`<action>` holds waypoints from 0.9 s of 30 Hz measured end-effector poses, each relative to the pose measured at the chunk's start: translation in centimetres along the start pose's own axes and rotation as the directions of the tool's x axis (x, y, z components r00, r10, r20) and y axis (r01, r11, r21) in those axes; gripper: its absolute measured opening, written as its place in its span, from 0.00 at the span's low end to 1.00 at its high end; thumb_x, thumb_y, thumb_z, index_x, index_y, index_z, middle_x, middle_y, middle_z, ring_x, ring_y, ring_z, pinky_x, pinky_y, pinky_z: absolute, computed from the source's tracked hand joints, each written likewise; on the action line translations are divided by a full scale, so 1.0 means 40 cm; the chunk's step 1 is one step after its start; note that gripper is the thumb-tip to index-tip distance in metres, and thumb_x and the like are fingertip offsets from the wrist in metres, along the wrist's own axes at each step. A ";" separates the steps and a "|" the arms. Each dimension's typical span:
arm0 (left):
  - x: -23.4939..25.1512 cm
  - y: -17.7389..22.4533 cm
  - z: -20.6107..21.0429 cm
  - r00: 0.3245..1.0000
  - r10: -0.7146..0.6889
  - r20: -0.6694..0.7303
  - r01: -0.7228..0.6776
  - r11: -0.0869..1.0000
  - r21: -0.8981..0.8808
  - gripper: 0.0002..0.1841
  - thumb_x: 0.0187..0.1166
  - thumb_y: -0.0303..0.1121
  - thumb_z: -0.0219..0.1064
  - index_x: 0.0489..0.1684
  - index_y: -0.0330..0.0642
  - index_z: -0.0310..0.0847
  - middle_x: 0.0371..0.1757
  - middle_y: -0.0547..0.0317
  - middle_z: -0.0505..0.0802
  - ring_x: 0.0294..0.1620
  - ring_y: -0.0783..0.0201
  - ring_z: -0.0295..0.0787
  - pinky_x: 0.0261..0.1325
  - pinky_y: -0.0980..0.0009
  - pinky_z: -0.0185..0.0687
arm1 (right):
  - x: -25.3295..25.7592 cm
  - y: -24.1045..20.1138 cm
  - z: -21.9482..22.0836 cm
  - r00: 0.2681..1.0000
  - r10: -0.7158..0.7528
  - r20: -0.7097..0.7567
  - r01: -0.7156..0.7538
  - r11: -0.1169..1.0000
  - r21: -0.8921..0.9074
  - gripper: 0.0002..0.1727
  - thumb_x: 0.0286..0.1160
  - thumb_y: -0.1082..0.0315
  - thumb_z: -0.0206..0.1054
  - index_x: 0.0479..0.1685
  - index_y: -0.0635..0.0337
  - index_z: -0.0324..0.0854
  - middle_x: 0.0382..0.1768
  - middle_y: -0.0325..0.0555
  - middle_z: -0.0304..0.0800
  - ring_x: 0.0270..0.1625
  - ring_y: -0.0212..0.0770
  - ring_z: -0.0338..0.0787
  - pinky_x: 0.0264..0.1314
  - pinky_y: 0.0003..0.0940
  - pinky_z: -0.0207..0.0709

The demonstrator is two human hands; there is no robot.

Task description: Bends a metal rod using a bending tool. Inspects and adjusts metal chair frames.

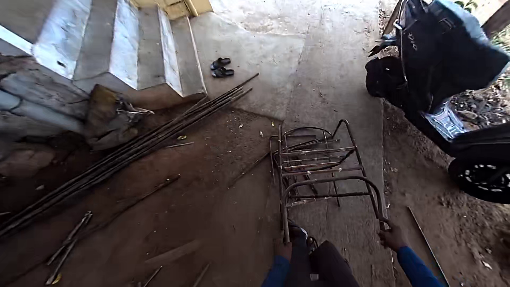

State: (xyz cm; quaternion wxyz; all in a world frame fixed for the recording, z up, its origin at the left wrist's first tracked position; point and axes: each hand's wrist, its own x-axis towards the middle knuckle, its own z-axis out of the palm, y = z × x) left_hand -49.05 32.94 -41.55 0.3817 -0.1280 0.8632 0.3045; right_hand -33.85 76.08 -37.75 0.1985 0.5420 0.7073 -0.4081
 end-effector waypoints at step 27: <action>0.146 0.005 0.140 0.891 -0.015 -0.454 0.054 0.996 0.073 0.24 0.64 0.30 0.81 0.64 0.43 0.90 0.74 0.34 0.81 0.72 0.38 0.81 0.69 0.45 0.83 | 0.239 0.012 0.164 0.986 0.148 -0.082 -0.145 0.988 0.048 0.34 0.74 0.65 0.78 0.83 0.52 0.75 0.36 0.51 0.97 0.23 0.45 0.93 0.27 0.46 0.91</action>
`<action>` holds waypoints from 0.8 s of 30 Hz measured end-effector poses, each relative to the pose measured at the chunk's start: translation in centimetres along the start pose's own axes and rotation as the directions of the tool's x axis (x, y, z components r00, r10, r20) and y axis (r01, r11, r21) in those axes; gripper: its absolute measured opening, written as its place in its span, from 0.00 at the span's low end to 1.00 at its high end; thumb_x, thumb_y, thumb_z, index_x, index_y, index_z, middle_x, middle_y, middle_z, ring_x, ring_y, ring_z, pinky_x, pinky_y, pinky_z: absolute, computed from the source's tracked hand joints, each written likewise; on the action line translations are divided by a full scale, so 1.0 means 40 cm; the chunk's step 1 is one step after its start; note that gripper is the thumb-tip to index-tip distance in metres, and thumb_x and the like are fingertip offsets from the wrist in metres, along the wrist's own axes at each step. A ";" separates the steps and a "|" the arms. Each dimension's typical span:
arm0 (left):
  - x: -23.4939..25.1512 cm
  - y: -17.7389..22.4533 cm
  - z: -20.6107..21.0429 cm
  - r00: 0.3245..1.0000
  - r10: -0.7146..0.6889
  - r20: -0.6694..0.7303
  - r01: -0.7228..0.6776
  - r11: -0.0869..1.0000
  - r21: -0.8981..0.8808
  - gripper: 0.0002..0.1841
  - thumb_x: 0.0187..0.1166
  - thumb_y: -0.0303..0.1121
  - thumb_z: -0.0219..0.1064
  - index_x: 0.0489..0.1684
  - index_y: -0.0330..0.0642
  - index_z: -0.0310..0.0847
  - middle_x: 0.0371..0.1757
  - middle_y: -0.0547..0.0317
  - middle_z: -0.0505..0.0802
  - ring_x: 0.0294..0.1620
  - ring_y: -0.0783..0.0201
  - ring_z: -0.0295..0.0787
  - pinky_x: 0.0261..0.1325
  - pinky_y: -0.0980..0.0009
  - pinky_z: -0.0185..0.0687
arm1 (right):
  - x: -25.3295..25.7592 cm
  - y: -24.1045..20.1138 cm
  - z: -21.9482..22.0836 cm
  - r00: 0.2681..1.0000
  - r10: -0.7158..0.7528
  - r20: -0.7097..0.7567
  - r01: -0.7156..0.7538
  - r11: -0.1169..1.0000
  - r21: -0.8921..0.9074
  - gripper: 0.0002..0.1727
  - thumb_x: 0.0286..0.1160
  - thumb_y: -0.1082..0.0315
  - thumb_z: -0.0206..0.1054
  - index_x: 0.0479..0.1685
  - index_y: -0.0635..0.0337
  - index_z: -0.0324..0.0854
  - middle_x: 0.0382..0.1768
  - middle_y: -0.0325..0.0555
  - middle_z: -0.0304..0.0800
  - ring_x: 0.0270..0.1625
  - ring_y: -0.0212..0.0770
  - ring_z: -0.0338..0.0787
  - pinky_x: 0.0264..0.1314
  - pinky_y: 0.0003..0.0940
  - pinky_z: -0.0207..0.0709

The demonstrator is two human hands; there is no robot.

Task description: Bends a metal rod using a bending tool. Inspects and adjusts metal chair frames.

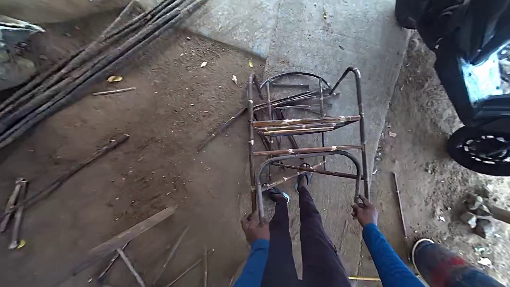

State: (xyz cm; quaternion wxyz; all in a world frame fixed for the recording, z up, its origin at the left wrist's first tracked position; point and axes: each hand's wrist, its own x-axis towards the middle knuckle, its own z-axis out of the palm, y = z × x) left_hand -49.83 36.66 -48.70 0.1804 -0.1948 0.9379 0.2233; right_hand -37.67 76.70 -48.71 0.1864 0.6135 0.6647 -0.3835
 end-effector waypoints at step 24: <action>0.019 -0.001 -0.005 0.998 0.054 0.026 -0.055 0.997 0.055 0.28 0.63 0.32 0.80 0.69 0.47 0.87 0.68 0.49 0.89 0.62 0.51 0.91 0.58 0.47 0.90 | -0.015 0.022 -0.018 1.000 -0.020 -0.013 0.021 0.994 0.103 0.35 0.75 0.67 0.77 0.84 0.55 0.73 0.35 0.52 0.96 0.22 0.45 0.93 0.23 0.45 0.89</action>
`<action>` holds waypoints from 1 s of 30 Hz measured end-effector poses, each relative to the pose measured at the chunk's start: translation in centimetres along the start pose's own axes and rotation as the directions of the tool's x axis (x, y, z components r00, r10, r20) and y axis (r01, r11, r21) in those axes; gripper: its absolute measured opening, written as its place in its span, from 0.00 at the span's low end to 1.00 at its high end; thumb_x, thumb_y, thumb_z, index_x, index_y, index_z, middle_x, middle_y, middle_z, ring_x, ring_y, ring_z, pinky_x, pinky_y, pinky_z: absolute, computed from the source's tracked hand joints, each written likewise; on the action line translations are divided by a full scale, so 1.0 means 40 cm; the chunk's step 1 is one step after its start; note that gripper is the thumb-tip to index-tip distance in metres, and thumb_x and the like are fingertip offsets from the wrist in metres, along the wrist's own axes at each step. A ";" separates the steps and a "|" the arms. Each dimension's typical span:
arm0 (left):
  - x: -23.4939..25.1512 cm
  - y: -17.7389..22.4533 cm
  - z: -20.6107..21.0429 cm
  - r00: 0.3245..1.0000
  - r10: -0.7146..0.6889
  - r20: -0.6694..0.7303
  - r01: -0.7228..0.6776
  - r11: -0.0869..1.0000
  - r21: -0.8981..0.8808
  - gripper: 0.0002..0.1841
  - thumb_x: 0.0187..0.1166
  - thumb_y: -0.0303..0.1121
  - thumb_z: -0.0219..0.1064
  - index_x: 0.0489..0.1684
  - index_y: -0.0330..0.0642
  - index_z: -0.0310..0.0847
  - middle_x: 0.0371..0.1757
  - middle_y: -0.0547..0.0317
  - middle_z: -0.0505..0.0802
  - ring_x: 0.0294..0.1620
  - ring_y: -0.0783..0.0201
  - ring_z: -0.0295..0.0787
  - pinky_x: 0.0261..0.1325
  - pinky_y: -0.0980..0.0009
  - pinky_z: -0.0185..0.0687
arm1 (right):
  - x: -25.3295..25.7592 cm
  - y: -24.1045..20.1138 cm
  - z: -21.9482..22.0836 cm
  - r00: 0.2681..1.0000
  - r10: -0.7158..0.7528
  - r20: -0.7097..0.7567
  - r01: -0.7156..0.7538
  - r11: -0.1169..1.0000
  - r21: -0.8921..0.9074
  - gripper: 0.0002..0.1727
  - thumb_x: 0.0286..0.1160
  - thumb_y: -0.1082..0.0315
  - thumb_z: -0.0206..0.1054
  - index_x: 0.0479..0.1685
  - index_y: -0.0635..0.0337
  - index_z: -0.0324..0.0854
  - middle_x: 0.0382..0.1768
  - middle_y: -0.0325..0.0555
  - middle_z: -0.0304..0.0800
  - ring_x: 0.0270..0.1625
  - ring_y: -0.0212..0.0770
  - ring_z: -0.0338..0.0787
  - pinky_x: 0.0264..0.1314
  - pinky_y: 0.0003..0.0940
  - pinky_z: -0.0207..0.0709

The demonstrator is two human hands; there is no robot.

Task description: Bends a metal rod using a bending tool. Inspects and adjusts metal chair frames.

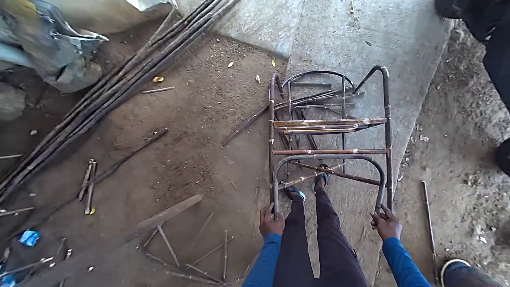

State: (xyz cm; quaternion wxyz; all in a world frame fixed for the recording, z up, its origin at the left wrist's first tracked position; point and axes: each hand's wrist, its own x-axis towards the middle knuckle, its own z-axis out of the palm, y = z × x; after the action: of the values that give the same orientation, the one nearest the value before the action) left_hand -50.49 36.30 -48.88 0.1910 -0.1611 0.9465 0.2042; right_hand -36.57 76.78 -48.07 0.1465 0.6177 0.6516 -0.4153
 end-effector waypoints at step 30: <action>-0.042 0.008 -0.127 0.895 -0.312 0.320 0.324 0.946 0.017 0.42 0.66 0.42 0.83 0.85 0.45 0.69 0.58 0.37 0.93 0.54 0.37 0.92 0.57 0.32 0.84 | -0.120 -0.069 -0.122 0.983 -0.173 0.064 0.170 0.984 0.043 0.33 0.68 0.64 0.81 0.78 0.51 0.81 0.40 0.43 0.97 0.29 0.39 0.93 0.30 0.41 0.90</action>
State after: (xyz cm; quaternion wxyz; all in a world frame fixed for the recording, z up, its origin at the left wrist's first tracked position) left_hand -50.65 34.69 -43.76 0.3688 -0.2820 0.8603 0.2107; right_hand -36.62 77.32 -40.72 0.1202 0.5476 0.6892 -0.4591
